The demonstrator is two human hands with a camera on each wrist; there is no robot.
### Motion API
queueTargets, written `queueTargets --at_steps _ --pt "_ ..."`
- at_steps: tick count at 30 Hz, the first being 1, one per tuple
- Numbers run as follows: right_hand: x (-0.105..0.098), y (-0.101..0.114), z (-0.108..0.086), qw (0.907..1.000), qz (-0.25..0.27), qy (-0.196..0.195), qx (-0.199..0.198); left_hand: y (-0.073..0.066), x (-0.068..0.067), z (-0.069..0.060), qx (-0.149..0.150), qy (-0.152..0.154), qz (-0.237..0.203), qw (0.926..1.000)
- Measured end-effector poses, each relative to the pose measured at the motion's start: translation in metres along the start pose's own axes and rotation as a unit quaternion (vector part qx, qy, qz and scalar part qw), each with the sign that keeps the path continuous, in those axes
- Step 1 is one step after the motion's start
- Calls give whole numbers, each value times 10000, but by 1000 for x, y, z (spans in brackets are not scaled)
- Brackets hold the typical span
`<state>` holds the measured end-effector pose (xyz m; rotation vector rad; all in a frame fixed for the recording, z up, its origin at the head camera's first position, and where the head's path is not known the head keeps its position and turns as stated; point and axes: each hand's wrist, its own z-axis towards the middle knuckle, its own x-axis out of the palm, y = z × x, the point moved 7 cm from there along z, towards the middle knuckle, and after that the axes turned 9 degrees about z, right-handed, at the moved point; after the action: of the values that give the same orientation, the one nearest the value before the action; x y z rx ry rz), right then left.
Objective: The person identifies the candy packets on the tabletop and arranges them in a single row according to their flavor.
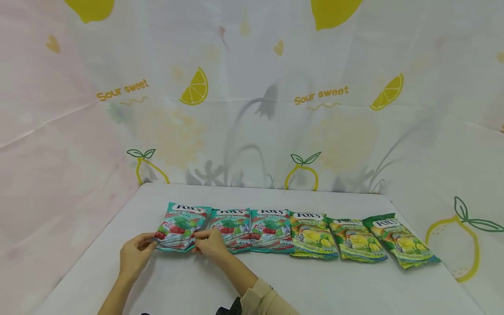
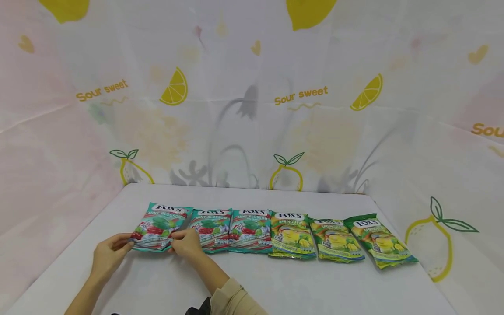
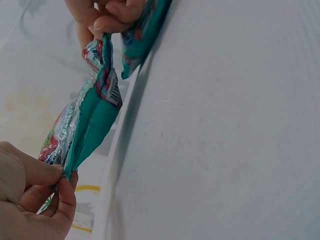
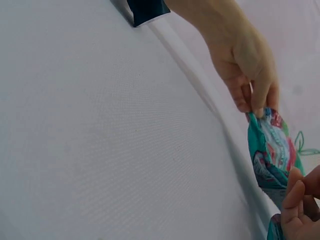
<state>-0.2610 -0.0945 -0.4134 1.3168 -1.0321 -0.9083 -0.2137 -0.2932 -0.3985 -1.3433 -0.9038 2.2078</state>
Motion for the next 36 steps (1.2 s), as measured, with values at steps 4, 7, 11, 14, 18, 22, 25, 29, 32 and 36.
queueTargets --at_steps 4,7,11,14,18,22,25,29,32,36 --pt "-2 -2 0 9997 -20 -134 180 1 3 0 -5 38 38 10000" --pt "-3 -4 1 9996 -77 -188 175 1 6 0 -5 74 0 10000" --pt "-5 -6 3 9995 -278 -173 -14 3 10 1 -84 225 71 9997" --pt "-6 -4 3 9958 -774 -116 -471 6 12 2 -191 375 193 9989" --pt "-6 4 2 9780 -1671 -48 -1250 9 15 2 -390 628 291 9968" --pt "-5 9 -1 9586 -2266 -3 -1723 12 16 2 -589 839 300 9943" --pt "-4 9 -2 9451 -2705 57 -1832 11 17 3 -620 938 377 9929" --pt "0 9 -6 9114 -3626 156 -1939 9 18 4 -508 1044 662 9910" --pt "3 9 -9 8858 -4176 183 -2016 8 19 5 -420 1046 804 9904" --pt "4 5 -11 8777 -4371 211 -1951 10 19 3 -468 1052 767 9904"
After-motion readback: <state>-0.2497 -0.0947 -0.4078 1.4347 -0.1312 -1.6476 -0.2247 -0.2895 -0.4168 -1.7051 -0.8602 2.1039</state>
